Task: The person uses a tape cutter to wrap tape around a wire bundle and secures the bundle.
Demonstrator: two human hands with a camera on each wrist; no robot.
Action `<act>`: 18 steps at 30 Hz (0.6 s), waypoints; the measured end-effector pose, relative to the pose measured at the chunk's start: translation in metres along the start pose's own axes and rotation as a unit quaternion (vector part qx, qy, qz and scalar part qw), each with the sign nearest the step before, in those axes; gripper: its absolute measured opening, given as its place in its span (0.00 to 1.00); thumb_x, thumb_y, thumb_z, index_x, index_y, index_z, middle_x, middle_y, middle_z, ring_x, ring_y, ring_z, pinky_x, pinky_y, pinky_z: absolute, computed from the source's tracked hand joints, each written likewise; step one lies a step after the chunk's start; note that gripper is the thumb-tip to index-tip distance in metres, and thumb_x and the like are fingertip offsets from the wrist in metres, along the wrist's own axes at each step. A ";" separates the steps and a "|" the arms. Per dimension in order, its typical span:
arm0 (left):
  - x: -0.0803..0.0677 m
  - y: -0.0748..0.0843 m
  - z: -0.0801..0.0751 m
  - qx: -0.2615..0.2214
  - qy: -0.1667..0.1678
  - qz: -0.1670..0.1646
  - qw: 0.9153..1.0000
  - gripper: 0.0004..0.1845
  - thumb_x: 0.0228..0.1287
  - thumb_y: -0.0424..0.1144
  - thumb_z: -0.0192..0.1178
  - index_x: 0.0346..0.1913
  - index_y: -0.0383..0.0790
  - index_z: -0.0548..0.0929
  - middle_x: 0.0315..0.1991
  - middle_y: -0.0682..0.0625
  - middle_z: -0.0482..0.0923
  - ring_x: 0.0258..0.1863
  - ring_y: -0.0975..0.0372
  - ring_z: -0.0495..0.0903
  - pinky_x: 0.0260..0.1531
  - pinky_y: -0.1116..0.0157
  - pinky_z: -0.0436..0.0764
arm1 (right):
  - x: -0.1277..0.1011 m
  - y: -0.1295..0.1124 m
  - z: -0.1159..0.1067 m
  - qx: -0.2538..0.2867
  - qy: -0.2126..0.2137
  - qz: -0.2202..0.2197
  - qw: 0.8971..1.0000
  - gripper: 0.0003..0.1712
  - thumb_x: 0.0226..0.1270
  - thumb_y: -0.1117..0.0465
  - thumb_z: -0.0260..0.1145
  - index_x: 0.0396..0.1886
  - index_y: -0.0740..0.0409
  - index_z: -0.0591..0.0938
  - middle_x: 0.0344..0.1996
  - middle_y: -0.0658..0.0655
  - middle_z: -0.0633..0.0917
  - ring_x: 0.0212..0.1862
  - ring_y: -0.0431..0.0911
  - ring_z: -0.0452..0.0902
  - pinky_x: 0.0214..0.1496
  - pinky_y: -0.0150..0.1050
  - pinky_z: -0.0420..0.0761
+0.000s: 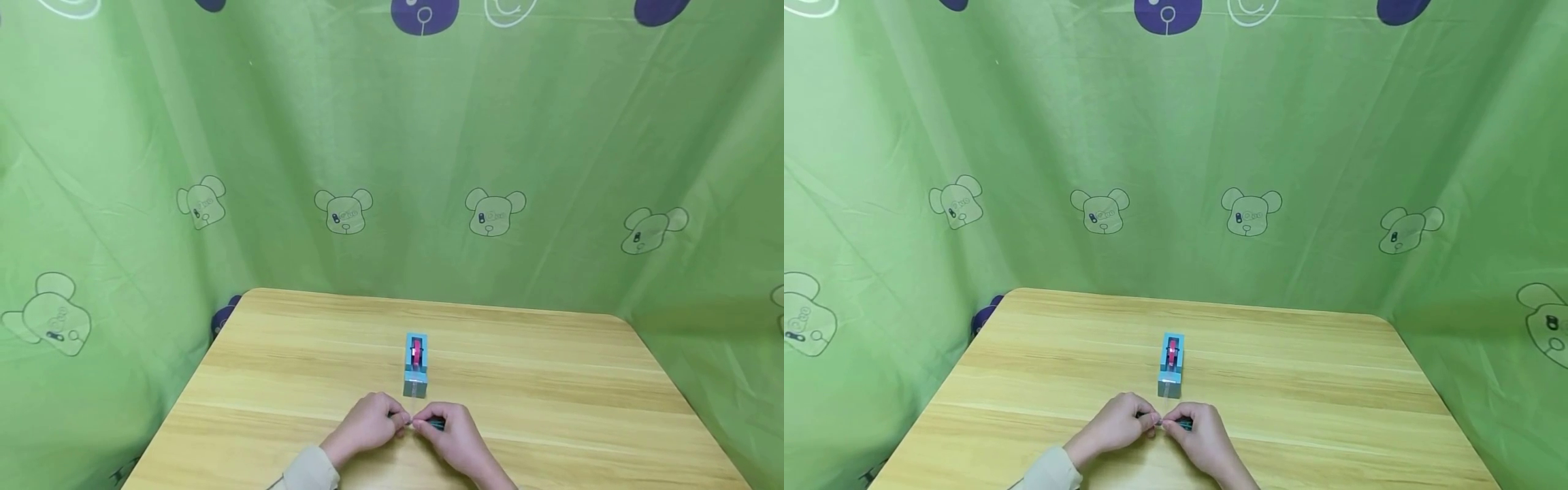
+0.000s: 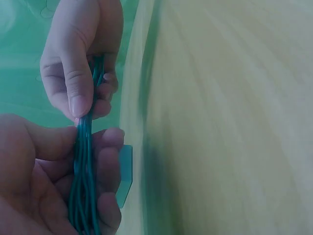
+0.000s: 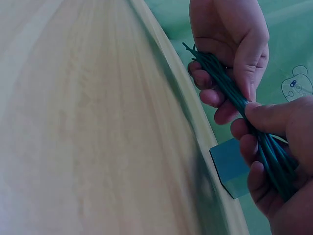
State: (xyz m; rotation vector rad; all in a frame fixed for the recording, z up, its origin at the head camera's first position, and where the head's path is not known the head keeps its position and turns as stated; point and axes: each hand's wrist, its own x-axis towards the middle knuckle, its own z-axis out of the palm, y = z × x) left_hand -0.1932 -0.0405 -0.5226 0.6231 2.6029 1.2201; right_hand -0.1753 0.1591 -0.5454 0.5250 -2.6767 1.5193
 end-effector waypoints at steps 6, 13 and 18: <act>0.000 0.001 0.000 -0.008 -0.008 -0.012 1.000 0.16 0.69 0.41 0.61 0.20 0.46 0.84 0.15 0.57 0.75 0.14 0.68 0.67 0.18 0.70 0.68 | -0.001 0.001 0.001 0.000 0.007 -0.007 1.000 0.03 0.63 0.57 0.73 0.31 0.49 0.88 0.29 0.40 0.86 0.38 0.38 0.82 0.45 0.36 0.80; 0.002 -0.001 0.004 -0.031 0.010 -0.019 0.999 0.11 0.66 0.39 0.64 0.25 0.45 0.87 0.16 0.58 0.76 0.15 0.68 0.70 0.19 0.70 0.69 | 0.000 0.001 0.002 0.006 0.013 -0.004 1.000 0.03 0.62 0.58 0.73 0.30 0.49 0.88 0.29 0.39 0.86 0.37 0.38 0.82 0.44 0.35 0.80; 0.002 -0.001 0.007 -0.035 0.028 -0.024 0.999 0.07 0.63 0.38 0.66 0.28 0.45 0.89 0.18 0.57 0.78 0.17 0.68 0.71 0.20 0.70 0.71 | 0.000 0.003 0.002 0.029 0.006 0.017 0.999 0.03 0.61 0.59 0.74 0.30 0.52 0.88 0.29 0.42 0.86 0.36 0.40 0.81 0.41 0.34 0.80</act>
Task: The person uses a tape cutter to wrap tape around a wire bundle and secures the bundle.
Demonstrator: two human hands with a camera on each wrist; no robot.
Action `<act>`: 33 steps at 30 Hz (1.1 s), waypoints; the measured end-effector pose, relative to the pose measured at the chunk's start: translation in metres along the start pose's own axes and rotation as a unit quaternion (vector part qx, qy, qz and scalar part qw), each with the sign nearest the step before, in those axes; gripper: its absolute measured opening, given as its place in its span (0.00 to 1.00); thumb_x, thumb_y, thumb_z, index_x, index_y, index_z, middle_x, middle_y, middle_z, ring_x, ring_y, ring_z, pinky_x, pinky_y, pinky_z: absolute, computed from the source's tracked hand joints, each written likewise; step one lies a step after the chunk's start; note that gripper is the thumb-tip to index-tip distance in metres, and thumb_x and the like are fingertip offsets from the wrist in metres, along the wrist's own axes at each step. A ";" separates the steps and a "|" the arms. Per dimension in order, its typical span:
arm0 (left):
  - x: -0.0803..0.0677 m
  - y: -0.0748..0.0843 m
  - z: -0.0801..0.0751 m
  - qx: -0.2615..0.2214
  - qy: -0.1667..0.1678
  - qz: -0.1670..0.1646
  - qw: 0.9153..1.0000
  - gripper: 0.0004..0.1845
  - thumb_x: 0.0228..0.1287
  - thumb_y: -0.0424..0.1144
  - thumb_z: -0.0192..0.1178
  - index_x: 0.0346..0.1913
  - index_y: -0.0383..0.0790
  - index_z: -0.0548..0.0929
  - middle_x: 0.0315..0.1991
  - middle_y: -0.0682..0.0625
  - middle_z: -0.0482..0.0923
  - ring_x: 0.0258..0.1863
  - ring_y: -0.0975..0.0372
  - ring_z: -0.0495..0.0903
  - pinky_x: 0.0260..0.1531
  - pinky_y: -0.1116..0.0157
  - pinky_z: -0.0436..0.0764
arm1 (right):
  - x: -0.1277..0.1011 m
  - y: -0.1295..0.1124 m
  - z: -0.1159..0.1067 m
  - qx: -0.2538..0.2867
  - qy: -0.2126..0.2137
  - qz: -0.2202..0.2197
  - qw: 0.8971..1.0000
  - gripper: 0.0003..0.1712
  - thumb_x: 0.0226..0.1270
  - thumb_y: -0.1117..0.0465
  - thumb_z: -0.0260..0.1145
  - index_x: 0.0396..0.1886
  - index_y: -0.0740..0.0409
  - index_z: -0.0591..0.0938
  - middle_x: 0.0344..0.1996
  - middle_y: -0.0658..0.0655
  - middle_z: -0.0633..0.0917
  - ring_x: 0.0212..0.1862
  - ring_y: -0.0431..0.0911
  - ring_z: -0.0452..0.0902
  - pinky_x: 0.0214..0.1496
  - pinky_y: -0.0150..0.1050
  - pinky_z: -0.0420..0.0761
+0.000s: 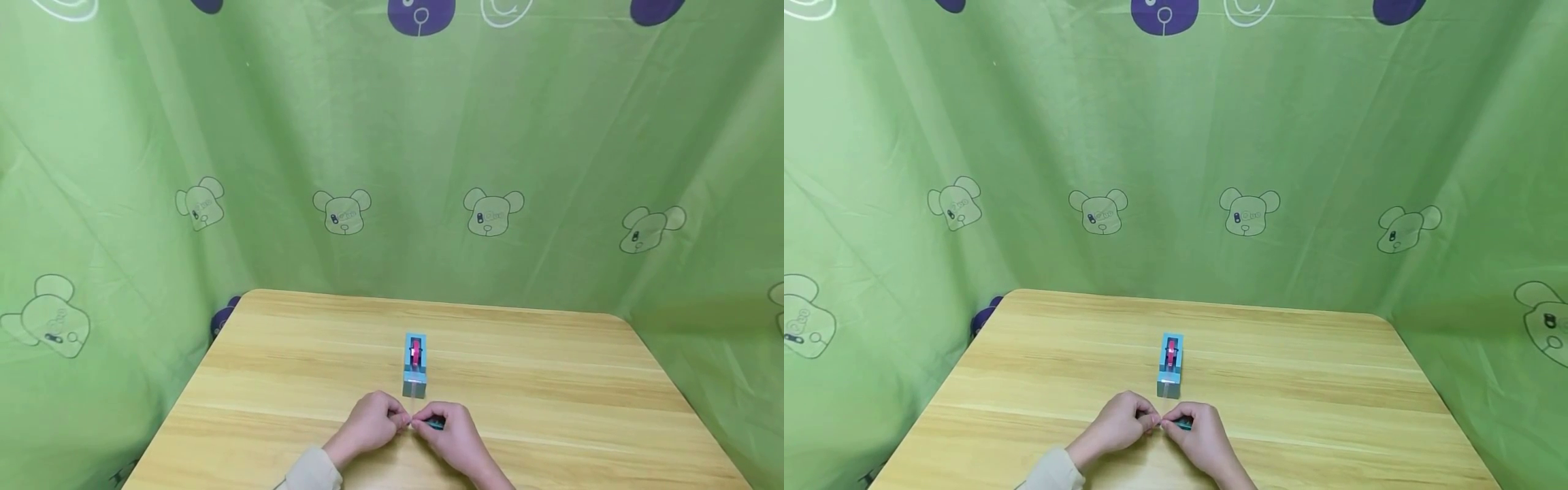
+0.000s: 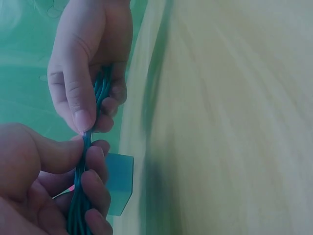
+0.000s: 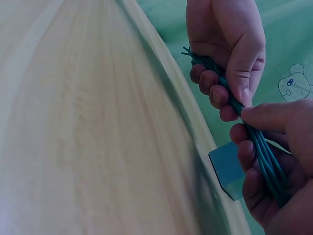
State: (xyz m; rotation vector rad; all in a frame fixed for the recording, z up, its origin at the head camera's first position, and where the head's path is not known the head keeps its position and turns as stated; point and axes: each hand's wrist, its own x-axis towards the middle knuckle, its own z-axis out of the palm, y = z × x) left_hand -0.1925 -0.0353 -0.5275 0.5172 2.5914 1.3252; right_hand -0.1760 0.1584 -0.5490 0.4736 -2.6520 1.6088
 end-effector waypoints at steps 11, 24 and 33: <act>-0.002 0.001 0.002 0.006 0.033 0.009 0.999 0.04 0.60 0.36 0.69 0.28 0.46 0.89 0.21 0.59 0.79 0.19 0.68 0.72 0.23 0.69 0.72 | 0.001 -0.013 -0.002 0.056 -0.005 0.063 0.996 0.04 0.59 0.65 0.73 0.32 0.61 0.86 0.29 0.52 0.86 0.31 0.43 0.78 0.34 0.32 0.79; -0.002 -0.002 0.006 0.020 0.066 0.025 0.997 0.02 0.59 0.38 0.71 0.30 0.49 0.91 0.28 0.63 0.85 0.23 0.72 0.74 0.29 0.68 0.75 | 0.005 -0.008 -0.007 0.052 -0.026 0.065 0.996 0.06 0.61 0.59 0.73 0.33 0.57 0.87 0.32 0.51 0.87 0.38 0.45 0.80 0.40 0.33 0.79; 0.000 -0.003 0.008 0.040 0.075 0.020 0.996 0.02 0.57 0.38 0.72 0.31 0.51 0.91 0.28 0.63 0.85 0.22 0.73 0.73 0.28 0.69 0.74 | 0.005 -0.003 -0.007 -0.027 -0.018 -0.009 0.999 0.03 0.63 0.56 0.73 0.32 0.49 0.88 0.31 0.42 0.87 0.39 0.39 0.82 0.46 0.36 0.80</act>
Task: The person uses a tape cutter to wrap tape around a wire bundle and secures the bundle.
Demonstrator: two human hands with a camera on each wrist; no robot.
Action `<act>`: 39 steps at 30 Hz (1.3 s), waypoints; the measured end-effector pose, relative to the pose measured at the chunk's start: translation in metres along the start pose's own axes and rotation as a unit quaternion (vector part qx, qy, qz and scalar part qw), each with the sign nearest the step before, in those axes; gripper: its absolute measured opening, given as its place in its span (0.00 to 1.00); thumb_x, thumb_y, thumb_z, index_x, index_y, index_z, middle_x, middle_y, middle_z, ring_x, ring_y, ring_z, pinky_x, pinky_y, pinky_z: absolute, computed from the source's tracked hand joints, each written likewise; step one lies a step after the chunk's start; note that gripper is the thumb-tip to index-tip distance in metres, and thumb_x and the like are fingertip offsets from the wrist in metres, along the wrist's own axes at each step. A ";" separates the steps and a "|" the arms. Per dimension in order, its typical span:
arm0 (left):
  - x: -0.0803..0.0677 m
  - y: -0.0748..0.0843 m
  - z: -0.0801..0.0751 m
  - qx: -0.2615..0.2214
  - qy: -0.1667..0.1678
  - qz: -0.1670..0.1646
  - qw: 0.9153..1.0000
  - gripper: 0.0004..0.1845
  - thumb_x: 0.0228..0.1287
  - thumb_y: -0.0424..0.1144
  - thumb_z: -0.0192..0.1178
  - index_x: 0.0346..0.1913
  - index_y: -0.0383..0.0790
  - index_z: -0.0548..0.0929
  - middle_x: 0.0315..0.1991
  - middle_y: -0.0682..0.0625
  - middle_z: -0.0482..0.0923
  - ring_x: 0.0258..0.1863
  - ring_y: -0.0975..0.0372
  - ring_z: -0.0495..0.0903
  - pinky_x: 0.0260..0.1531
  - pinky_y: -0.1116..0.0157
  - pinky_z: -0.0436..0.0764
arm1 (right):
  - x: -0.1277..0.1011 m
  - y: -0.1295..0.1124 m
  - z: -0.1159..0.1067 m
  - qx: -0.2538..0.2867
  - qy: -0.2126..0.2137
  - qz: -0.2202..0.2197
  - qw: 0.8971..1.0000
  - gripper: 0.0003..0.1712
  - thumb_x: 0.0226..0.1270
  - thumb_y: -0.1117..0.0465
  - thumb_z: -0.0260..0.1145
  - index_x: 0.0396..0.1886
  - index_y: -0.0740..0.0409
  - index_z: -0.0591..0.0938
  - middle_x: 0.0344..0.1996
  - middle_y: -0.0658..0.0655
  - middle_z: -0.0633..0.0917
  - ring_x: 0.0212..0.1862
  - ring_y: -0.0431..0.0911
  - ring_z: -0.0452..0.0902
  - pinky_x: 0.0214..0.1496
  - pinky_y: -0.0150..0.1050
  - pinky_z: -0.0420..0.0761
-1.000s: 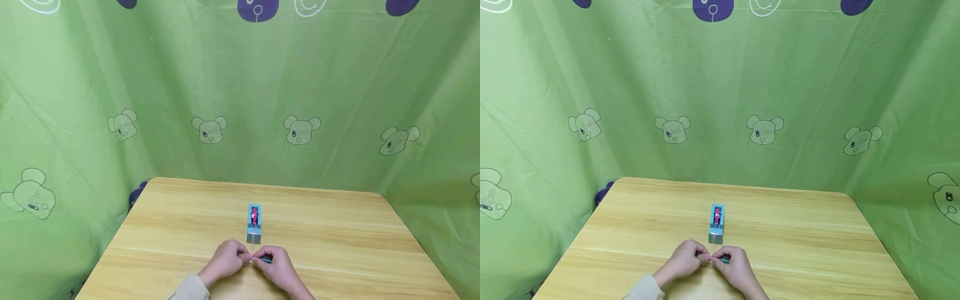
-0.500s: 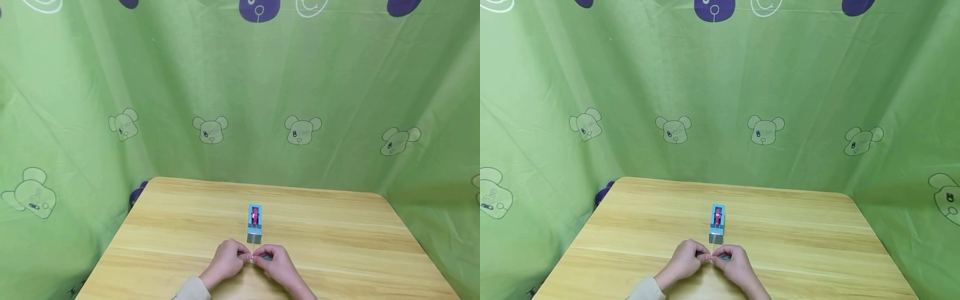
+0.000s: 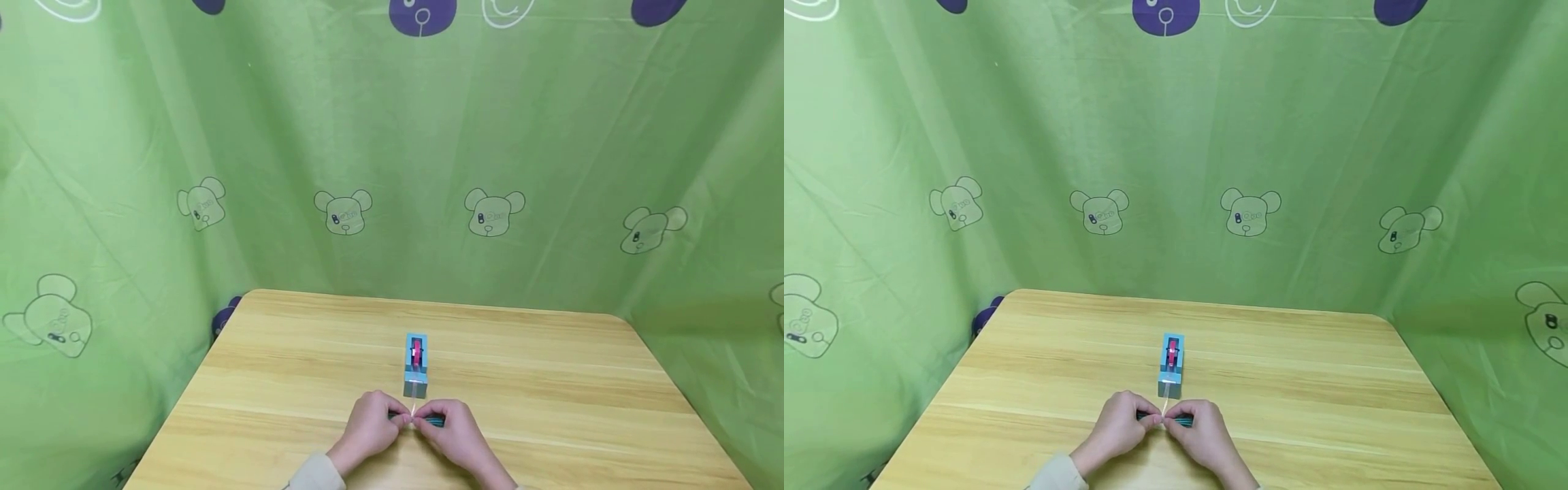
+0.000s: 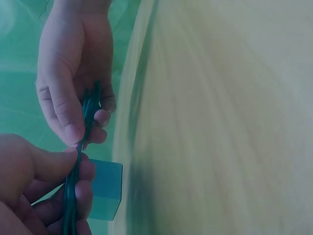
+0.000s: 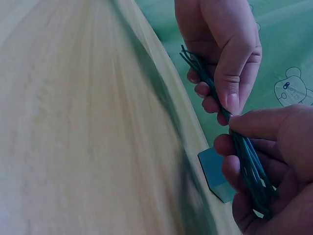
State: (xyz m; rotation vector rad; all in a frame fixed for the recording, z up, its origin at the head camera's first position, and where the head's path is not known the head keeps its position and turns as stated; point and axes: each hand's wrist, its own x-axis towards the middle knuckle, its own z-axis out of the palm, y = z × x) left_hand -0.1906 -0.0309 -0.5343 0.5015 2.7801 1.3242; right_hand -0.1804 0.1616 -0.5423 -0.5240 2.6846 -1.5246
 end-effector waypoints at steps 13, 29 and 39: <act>0.001 0.001 -0.009 -0.010 -0.038 0.007 0.999 0.03 0.59 0.38 0.70 0.31 0.50 0.91 0.28 0.63 0.84 0.21 0.70 0.74 0.26 0.69 0.74 | 0.000 0.002 0.002 -0.009 0.014 -0.008 1.000 0.05 0.60 0.62 0.74 0.32 0.46 0.87 0.32 0.43 0.87 0.39 0.38 0.82 0.46 0.37 0.80; 0.013 -0.007 -0.016 -0.018 -0.120 0.012 0.993 0.16 0.68 0.42 0.62 0.21 0.46 0.85 0.15 0.57 0.78 0.11 0.70 0.64 0.14 0.73 0.63 | 0.003 0.006 0.003 -0.032 0.041 -0.048 0.997 0.10 0.56 0.67 0.76 0.31 0.45 0.88 0.30 0.38 0.85 0.39 0.38 0.80 0.48 0.38 0.79; 0.009 -0.007 -0.011 -0.035 -0.082 -0.011 0.996 0.13 0.65 0.42 0.66 0.21 0.46 0.87 0.14 0.57 0.77 0.13 0.68 0.68 0.18 0.70 0.67 | 0.004 0.007 0.005 -0.052 0.065 -0.071 0.994 0.12 0.54 0.67 0.77 0.29 0.43 0.88 0.30 0.36 0.85 0.38 0.37 0.80 0.47 0.38 0.80</act>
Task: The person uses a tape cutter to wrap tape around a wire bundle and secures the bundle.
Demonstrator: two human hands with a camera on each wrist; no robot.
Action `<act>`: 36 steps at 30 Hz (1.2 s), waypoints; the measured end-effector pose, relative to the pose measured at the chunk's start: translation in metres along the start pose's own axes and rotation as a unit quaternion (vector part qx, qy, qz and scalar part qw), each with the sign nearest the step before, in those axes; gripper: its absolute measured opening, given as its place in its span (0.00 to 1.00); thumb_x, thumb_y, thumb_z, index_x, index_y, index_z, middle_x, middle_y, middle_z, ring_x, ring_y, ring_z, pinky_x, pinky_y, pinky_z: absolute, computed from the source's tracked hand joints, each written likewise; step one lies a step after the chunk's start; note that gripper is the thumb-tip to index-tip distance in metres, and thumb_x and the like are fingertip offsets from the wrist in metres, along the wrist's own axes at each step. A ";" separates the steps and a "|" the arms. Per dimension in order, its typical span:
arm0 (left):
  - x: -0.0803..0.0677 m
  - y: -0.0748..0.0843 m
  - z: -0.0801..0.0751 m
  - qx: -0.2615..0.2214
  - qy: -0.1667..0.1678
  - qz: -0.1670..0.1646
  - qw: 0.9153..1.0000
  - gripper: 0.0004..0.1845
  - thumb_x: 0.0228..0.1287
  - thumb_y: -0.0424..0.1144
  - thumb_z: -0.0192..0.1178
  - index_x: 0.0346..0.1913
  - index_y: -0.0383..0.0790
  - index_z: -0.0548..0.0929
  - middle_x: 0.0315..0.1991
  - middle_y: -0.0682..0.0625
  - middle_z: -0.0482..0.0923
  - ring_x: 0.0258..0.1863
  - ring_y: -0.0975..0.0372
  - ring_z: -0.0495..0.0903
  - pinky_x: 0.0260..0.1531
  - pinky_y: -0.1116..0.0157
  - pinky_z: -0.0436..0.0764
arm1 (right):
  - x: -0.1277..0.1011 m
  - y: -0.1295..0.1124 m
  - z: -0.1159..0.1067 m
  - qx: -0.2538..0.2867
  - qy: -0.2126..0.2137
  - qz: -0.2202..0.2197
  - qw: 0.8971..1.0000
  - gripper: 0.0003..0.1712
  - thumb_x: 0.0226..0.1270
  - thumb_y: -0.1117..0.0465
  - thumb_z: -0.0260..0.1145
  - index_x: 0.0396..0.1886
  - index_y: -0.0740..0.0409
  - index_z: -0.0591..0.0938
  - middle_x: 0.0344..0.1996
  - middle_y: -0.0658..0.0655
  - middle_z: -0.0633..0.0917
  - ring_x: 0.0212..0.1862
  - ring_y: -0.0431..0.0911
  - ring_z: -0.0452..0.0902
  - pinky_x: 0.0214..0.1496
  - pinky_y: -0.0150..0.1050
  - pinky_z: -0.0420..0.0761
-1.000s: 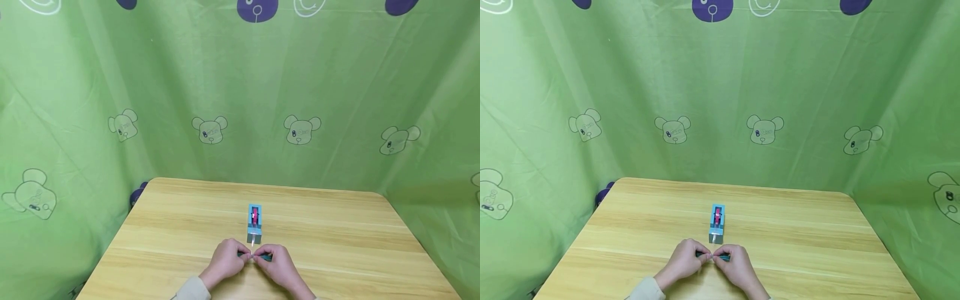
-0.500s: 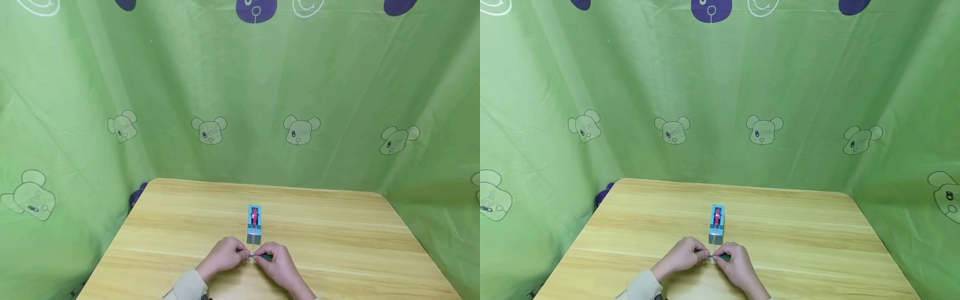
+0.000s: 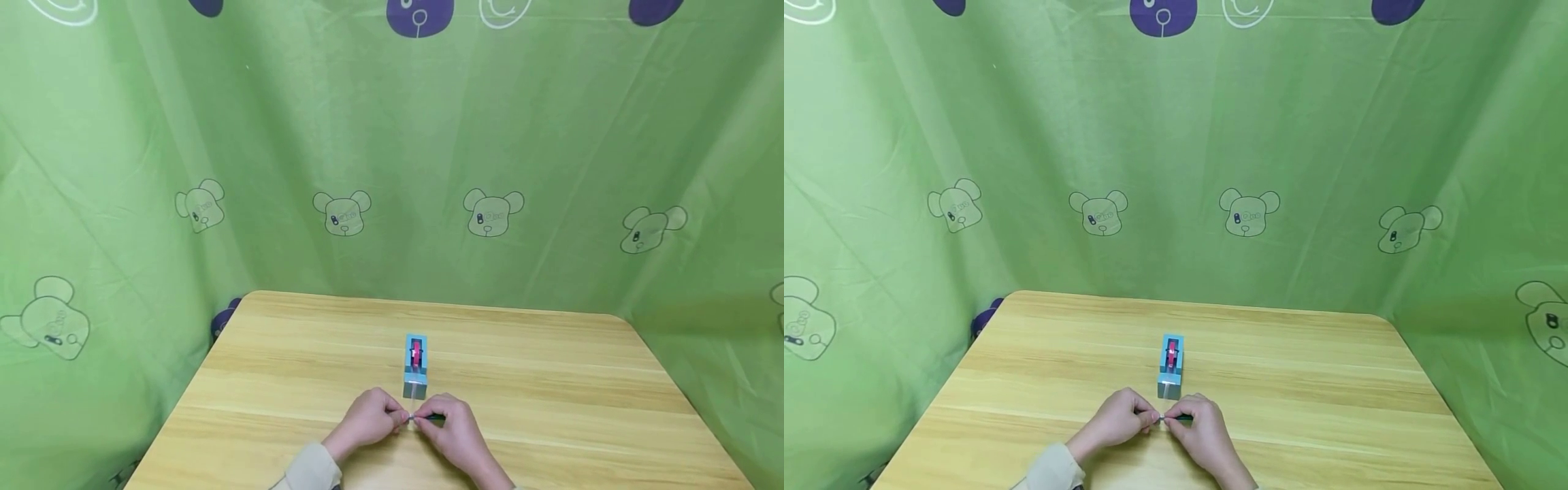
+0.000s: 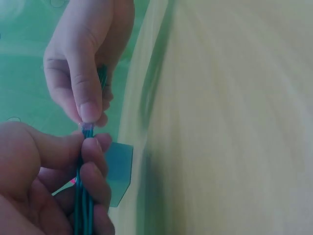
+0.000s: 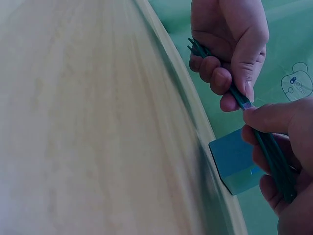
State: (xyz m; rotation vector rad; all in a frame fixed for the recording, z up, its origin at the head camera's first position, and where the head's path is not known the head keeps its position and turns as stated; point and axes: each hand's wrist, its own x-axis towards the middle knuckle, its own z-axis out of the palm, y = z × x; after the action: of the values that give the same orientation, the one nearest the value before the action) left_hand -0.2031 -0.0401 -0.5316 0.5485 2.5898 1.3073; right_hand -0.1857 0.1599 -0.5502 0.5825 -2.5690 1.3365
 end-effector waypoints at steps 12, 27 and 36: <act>-0.001 0.000 0.007 -0.012 0.049 -0.012 0.999 0.04 0.60 0.38 0.69 0.28 0.47 0.91 0.21 0.62 0.80 0.19 0.68 0.72 0.22 0.69 0.72 | -0.001 0.000 0.001 0.029 0.003 0.015 0.999 0.08 0.56 0.66 0.76 0.30 0.47 0.89 0.30 0.40 0.87 0.37 0.38 0.82 0.46 0.38 0.81; -0.002 0.001 0.009 0.028 0.069 0.000 0.997 0.04 0.56 0.36 0.71 0.28 0.50 0.91 0.30 0.61 0.85 0.28 0.70 0.78 0.32 0.65 0.77 | 0.002 -0.003 -0.003 0.039 -0.041 0.077 0.995 0.03 0.64 0.57 0.72 0.32 0.50 0.88 0.30 0.41 0.86 0.37 0.38 0.81 0.43 0.35 0.80; -0.001 0.002 0.012 0.062 0.092 0.023 0.994 0.05 0.55 0.34 0.72 0.29 0.51 0.92 0.30 0.60 0.86 0.29 0.71 0.79 0.33 0.66 0.78 | 0.004 -0.002 -0.005 0.028 -0.065 0.086 0.994 0.03 0.65 0.56 0.71 0.33 0.49 0.87 0.32 0.41 0.85 0.39 0.40 0.79 0.46 0.38 0.79</act>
State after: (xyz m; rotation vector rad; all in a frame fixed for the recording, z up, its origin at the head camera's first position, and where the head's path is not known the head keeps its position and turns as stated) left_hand -0.1978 -0.0309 -0.5372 0.5354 2.8404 1.2735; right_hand -0.1888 0.1622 -0.5441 0.4801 -2.7487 1.4736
